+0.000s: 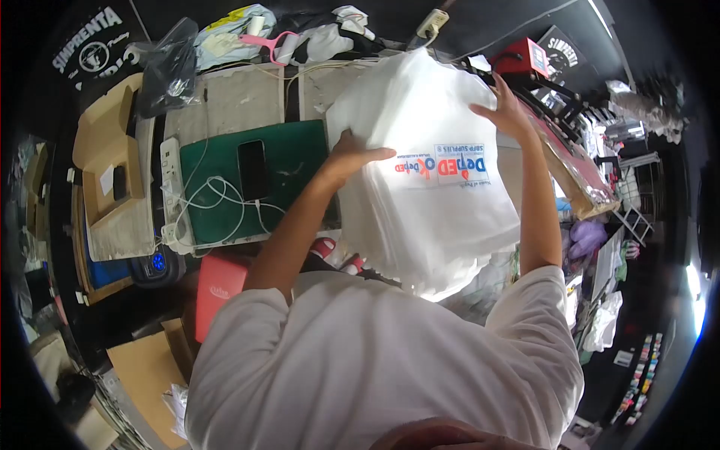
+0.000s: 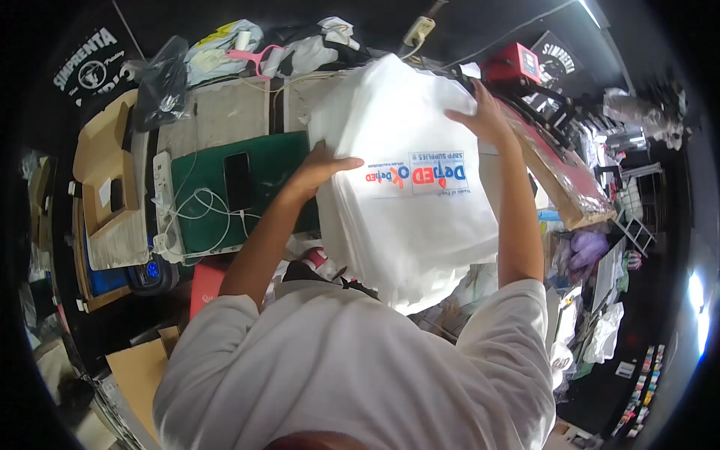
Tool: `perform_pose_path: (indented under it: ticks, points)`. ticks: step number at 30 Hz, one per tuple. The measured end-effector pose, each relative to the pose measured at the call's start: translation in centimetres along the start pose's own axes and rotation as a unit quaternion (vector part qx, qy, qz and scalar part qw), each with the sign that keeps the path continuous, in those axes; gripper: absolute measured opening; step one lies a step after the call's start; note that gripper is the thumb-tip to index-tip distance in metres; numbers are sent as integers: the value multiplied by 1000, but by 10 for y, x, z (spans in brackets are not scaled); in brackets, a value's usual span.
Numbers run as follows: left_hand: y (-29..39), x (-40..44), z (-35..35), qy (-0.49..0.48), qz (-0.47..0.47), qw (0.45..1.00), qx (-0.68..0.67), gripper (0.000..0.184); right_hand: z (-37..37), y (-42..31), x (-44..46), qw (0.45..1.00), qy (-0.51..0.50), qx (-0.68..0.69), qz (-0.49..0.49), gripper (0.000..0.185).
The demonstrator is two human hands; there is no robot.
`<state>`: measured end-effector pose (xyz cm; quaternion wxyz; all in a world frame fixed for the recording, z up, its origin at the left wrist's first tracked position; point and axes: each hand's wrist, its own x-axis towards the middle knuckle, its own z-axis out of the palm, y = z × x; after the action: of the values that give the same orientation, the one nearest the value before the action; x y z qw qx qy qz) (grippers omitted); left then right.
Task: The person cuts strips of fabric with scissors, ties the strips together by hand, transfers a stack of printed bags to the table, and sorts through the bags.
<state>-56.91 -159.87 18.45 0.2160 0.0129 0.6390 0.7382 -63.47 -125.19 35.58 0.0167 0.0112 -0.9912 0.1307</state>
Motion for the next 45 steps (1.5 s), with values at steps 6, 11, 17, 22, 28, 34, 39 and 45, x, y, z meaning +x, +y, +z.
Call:
perform_pose_path:
  ticks: [6, 11, 17, 22, 28, 34, 39, 45]
  points:
    - [13, -24, -2, -64, -58, 992, -96, 68, 31, 86, -145, 926, -179, 245, 223, 90]
    - [5, -34, 12, -79, -89, 978, -174, 71, 24, 12, -185, 717, -211, 554, 367, 56]
    - [-24, -31, 17, -102, -147, 945, -274, 62, 1, -19, -196, 567, -151, 677, 445, 32]
    - [-18, -39, 22, -109, -144, 935, -305, 56, 4, -27, -208, 631, -124, 681, 349, 33]
    - [21, -45, 39, -143, -95, 935, -311, 55, -4, -38, -240, 699, -14, 667, 259, 36]
    - [122, -79, 100, -163, -67, 952, -251, 54, -1, -6, -284, 588, 90, 755, 275, 39]
    - [196, -134, 145, -318, -77, 918, -225, 60, -1, 0, -371, 476, 134, 841, 220, 54]
    - [243, -213, 237, -328, -38, 943, -48, 64, 22, -26, -507, 440, 374, 803, 148, 59]
